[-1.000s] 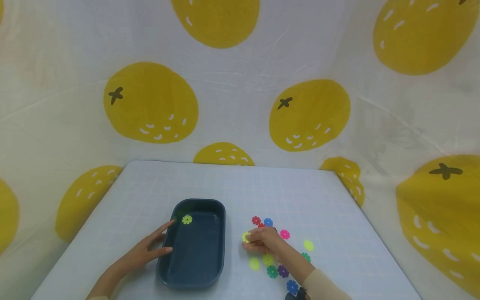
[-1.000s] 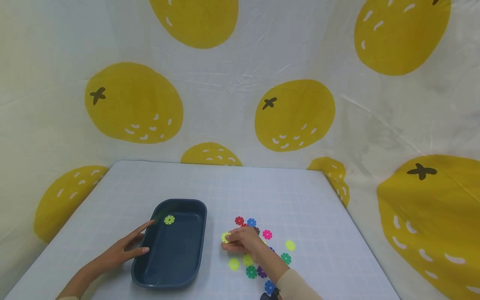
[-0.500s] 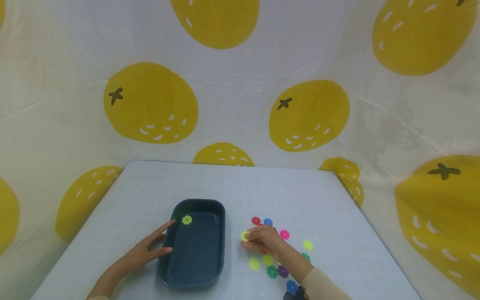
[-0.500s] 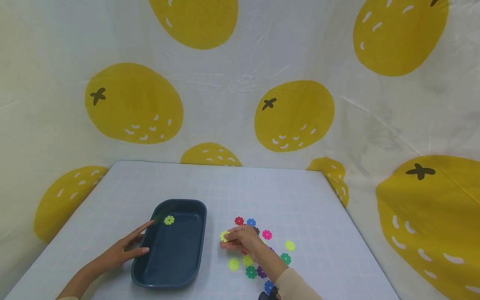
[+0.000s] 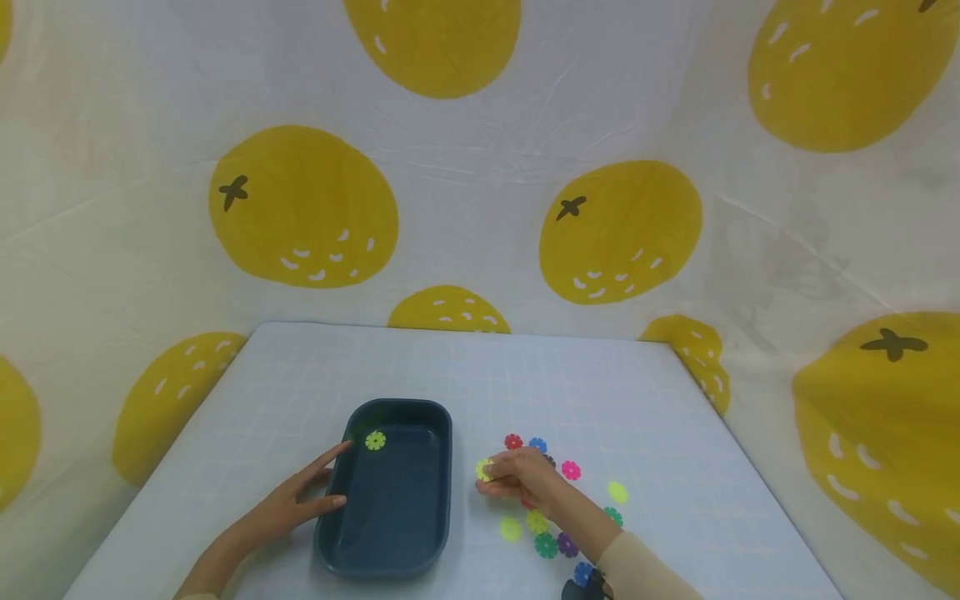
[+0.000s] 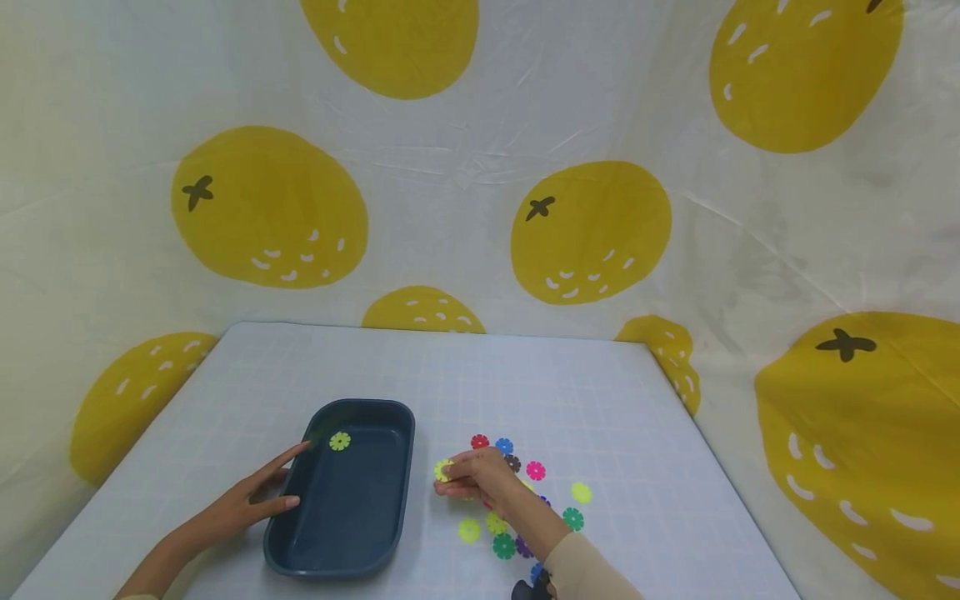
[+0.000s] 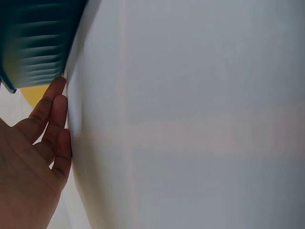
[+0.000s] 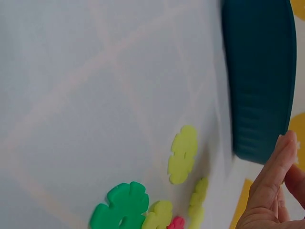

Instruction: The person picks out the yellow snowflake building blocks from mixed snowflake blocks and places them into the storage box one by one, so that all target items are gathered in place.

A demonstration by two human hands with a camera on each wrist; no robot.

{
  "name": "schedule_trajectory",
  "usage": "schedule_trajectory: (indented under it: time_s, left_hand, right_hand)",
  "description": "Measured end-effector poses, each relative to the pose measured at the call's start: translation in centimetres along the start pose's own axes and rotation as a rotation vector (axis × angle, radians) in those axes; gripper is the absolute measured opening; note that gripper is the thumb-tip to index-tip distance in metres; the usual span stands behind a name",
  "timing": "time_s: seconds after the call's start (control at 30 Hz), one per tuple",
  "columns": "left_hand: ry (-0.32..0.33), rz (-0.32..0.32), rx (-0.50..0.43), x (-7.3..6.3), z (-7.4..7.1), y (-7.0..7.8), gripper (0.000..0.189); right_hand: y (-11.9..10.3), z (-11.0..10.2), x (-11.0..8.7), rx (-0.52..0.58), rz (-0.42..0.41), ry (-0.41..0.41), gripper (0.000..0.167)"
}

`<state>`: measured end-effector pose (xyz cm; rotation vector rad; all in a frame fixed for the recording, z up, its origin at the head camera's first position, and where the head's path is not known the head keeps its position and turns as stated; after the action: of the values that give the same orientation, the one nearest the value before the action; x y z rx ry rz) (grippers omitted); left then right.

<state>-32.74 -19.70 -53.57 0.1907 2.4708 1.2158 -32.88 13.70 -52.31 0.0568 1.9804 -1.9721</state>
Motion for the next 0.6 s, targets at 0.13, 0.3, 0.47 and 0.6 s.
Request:
schedule_trajectory:
  time_s: [0.13,0.3,0.47,0.6]
  left_hand:
    - [0.003,-0.005,0.001,-0.03,-0.01,0.06,0.081]
    - [0.004,0.002,-0.003,-0.06,-0.05,0.05,0.081]
    - [0.005,0.007,-0.008,-0.04,-0.02,0.01,0.081]
    - [0.001,-0.002,-0.015,-0.03,0.08,0.0,0.081]
  right_hand:
    - [0.03,0.17,-0.03,0.001,0.0,0.007,0.031]
    - [-0.22,0.32,-0.08,-0.001,-0.016,0.0,0.032]
    - [-0.64,0.61,-0.08,-0.012,-0.01,-0.003,0.032]
    - [-0.85,0.91,-0.15,-0.017,-0.016,-0.001,0.032]
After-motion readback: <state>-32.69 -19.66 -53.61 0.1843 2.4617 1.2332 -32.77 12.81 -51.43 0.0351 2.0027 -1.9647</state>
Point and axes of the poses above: each hand's wrist, its own x-axis towards the middle knuckle, its own z-axis out of the palm, y = z × x, the point moved 9 cm from there along x, towards the middle knuckle, and after that the axes turned 8 degrees about -z, right-handed, at the moved point
